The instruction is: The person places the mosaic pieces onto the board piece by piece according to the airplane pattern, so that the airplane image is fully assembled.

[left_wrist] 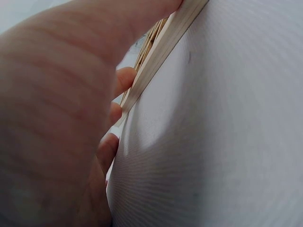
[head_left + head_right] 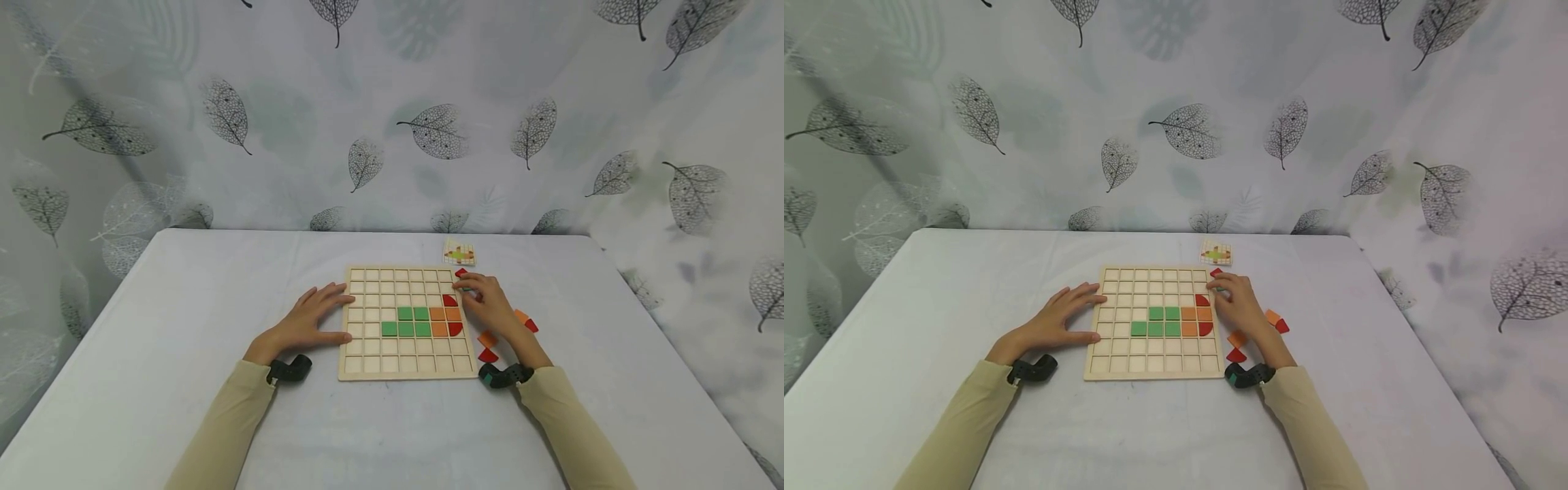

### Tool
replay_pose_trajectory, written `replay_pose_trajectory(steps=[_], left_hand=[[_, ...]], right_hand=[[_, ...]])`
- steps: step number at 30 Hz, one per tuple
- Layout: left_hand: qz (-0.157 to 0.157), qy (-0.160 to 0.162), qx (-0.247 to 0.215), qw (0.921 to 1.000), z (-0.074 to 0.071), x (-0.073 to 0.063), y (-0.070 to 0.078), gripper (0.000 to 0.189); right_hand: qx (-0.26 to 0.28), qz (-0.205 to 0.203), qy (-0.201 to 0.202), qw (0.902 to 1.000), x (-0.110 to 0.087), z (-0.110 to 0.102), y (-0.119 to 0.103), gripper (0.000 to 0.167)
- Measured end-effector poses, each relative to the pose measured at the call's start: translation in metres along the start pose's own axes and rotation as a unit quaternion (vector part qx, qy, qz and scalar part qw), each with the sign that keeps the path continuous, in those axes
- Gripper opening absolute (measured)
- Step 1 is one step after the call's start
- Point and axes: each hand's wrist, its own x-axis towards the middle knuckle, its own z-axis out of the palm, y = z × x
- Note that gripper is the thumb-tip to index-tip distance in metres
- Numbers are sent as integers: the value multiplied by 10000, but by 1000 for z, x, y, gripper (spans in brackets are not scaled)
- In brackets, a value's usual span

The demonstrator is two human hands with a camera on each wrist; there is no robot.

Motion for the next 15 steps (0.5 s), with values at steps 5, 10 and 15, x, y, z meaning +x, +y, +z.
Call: replay_pose_trajectory(steps=[5,10,15], left_hand=[[10,-18,45,10000,0,0,-1,70],[63,-1,30,10000,1,0,-2,70],[82,14,-35,10000,1,0,-1,70]], right_hand=[[-27,159,-99,9998,0,-1,1,29],[-140,422,-88,9990,-2,-3,0,32],[-226,629,77,9977,-5,-6,-2,27]])
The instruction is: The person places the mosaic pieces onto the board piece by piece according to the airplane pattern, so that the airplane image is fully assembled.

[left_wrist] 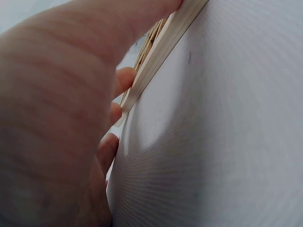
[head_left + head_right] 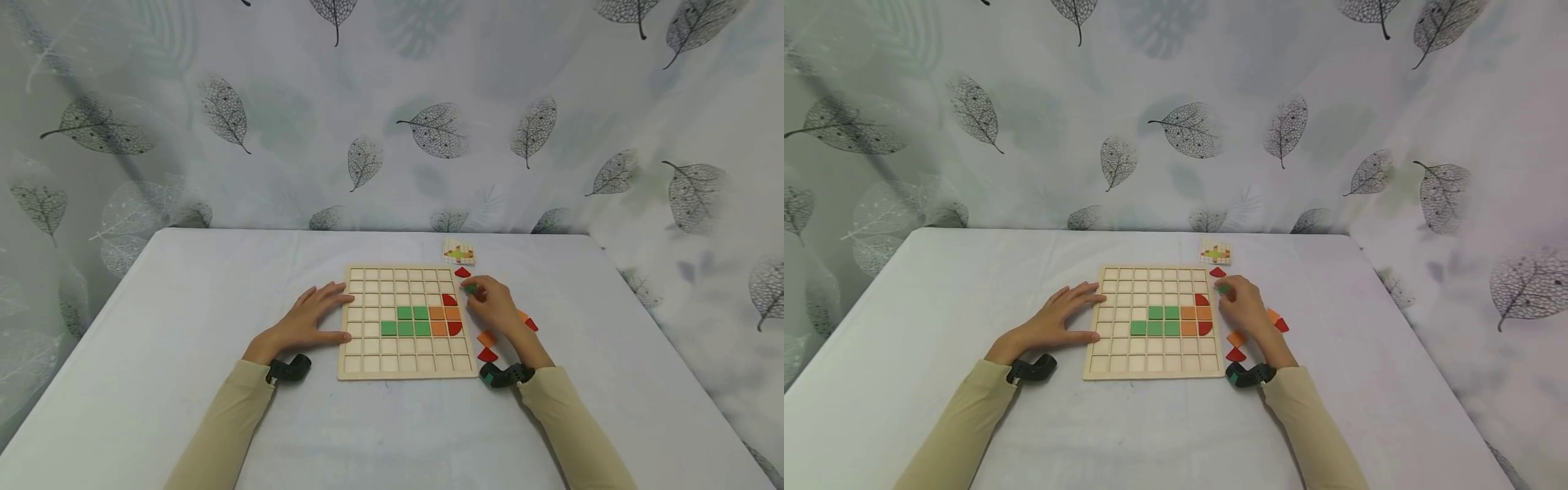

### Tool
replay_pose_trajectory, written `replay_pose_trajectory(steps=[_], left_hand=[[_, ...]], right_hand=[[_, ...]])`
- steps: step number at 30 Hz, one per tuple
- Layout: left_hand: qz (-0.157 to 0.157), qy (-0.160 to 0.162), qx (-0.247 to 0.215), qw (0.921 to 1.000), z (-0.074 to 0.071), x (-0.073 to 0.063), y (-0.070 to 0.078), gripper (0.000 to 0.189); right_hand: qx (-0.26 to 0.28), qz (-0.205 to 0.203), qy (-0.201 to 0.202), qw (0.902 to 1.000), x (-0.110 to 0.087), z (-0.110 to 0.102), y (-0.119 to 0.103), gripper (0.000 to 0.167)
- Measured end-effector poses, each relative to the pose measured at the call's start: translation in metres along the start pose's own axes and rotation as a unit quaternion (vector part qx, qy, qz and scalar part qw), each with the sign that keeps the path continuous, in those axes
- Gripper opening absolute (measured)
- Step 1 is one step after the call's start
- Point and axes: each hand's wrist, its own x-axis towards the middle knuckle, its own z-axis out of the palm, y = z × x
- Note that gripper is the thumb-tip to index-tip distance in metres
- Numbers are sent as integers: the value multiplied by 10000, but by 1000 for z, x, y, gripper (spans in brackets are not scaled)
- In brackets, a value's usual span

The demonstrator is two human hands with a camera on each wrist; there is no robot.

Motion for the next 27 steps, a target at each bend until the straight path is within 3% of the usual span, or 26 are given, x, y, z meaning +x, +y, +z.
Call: replay_pose_trajectory(steps=[8,18,27], left_hand=[[-90,-51,25,9999,-1,0,2,69],[-166,-84,103,9998,0,0,0,72],[-141,-82,117,9998,1,0,-1,72]], right_hand=[[-19,327,173,9993,-1,-1,0,16],[-78,599,209,9980,-4,-4,-3,25],[-117,774,287,9965,-4,-5,-2,22]])
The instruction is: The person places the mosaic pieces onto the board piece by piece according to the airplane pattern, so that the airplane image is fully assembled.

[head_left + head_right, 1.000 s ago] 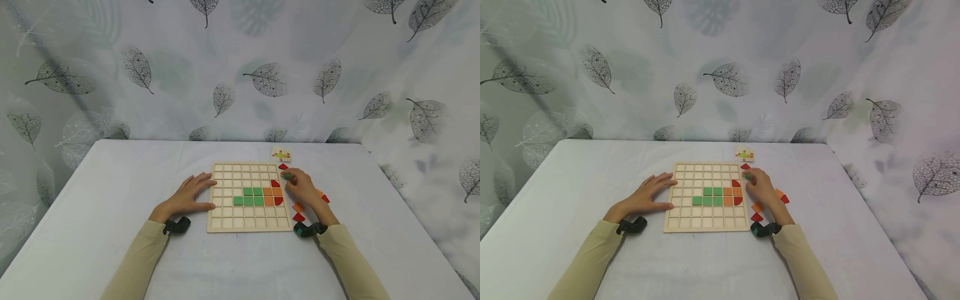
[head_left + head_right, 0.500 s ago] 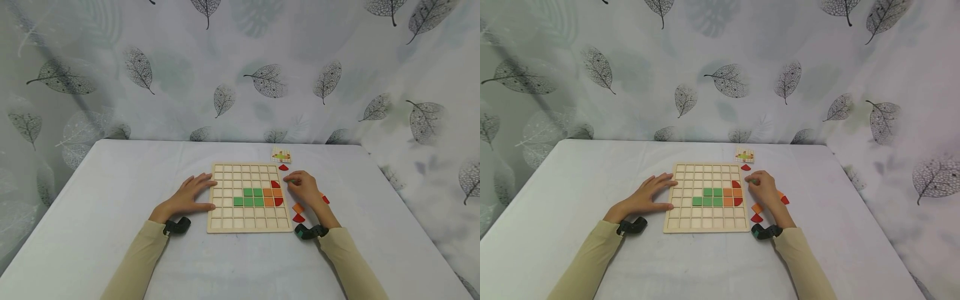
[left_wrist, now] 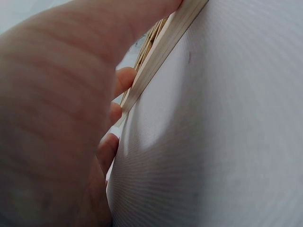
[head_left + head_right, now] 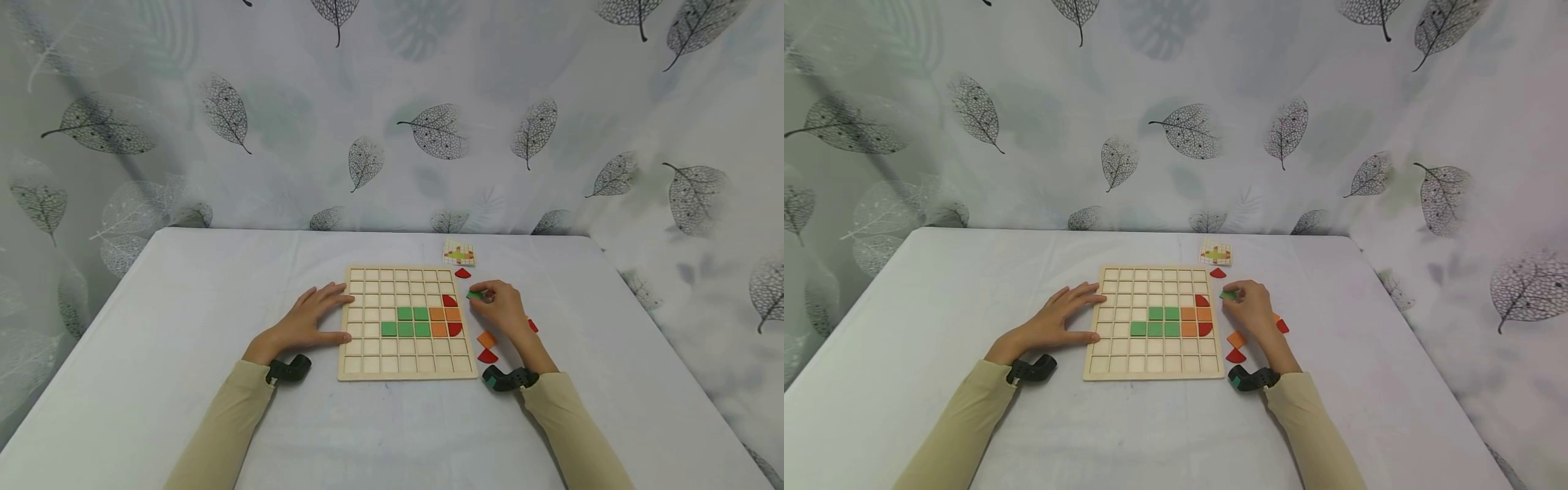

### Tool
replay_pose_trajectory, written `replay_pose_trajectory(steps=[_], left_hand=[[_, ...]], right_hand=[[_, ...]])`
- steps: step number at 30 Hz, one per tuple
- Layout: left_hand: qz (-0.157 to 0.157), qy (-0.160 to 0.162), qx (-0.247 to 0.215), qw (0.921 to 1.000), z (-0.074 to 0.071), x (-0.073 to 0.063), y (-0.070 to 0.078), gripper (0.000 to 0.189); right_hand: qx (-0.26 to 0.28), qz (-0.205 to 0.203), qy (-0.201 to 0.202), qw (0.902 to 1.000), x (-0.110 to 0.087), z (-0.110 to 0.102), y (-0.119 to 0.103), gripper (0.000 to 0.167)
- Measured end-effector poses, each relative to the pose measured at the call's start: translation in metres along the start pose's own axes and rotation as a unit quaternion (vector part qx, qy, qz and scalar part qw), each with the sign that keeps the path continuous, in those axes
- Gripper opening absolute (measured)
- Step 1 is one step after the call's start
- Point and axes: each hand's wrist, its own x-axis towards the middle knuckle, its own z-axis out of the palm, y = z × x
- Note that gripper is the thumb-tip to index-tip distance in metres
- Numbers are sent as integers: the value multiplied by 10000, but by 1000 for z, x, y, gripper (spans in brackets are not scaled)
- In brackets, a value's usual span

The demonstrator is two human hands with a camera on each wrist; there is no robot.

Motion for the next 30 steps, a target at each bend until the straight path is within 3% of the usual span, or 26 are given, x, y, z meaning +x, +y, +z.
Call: replay_pose_trajectory(steps=[12,30], left_hand=[[28,16,-42,10000,0,0,0,71],[5,6,-100,9999,0,0,0,72]], right_hand=[[351,-11,35,9994,-2,0,-3,22],[558,-645,-198,9962,-8,6,-19,20]])
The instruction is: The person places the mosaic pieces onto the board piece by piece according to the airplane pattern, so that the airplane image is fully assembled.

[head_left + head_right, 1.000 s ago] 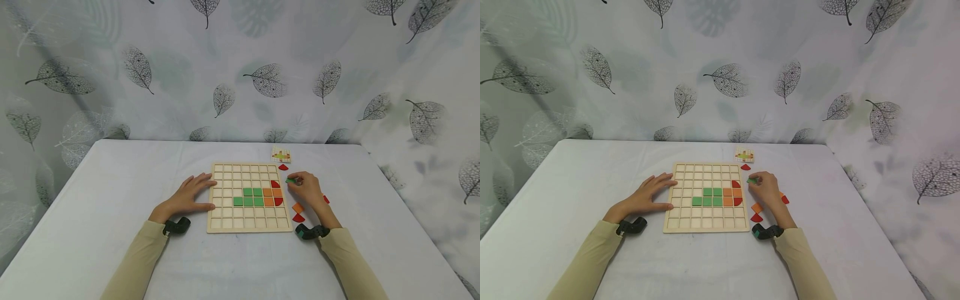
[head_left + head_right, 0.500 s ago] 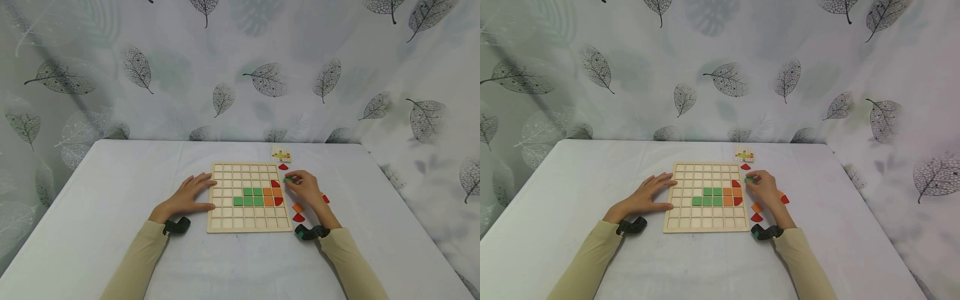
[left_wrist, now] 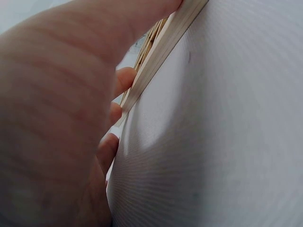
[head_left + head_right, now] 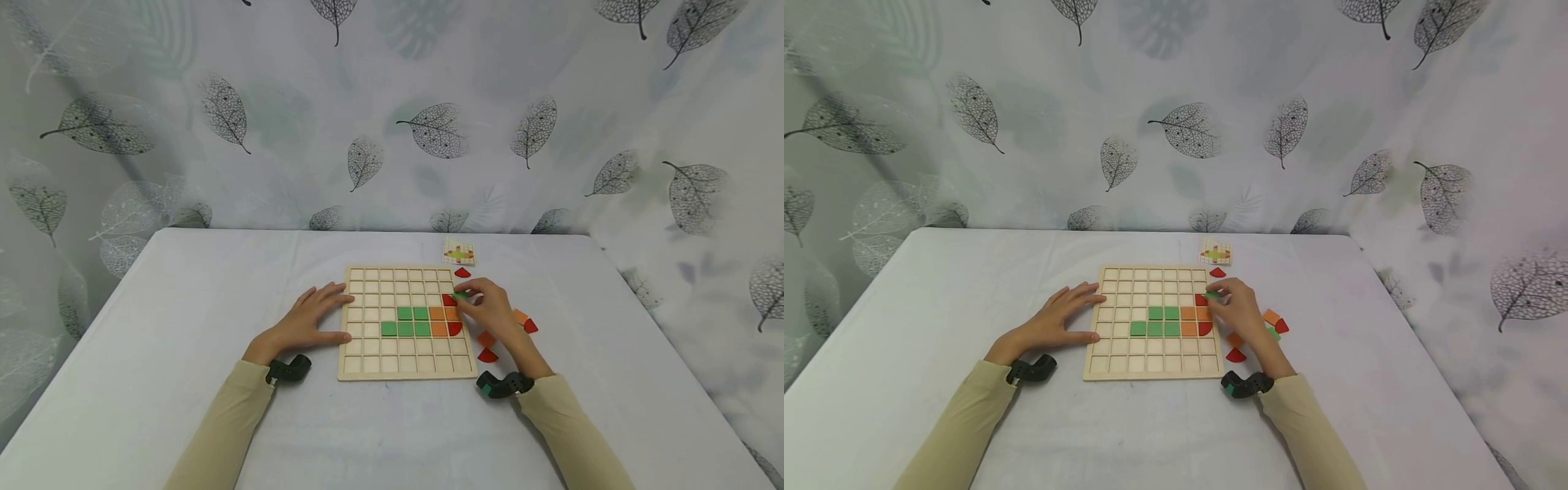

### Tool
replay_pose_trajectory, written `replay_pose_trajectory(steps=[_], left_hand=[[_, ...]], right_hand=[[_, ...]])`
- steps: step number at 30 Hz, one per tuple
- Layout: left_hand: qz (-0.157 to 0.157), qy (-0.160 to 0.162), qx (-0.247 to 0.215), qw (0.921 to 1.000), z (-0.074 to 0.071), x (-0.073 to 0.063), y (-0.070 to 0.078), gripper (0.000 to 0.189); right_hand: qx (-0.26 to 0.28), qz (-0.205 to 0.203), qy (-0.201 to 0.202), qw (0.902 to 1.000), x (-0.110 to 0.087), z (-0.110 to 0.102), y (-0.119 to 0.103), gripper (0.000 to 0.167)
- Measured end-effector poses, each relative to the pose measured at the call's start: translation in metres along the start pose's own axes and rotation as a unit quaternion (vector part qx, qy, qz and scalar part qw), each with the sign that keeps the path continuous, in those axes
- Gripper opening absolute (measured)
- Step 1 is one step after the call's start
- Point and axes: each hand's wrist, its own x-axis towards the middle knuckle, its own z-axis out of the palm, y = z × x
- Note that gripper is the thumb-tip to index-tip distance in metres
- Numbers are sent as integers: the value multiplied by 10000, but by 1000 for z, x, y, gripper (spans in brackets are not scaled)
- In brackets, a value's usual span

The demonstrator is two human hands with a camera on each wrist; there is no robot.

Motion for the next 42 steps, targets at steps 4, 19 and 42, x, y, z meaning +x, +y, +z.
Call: replay_pose_trajectory(steps=[4,19,42], left_hand=[[3,5,3,10000,1,0,-1,72],[-7,-28,13,10000,-1,0,0,73],[-135,-81,9,9999,-2,1,3,72]], right_hand=[[-10,-144,-66,9999,0,3,-4,19],[67,-528,-358,9979,-5,16,-19,18],[379,-1511,-535,9863,-7,39,-31,17]])
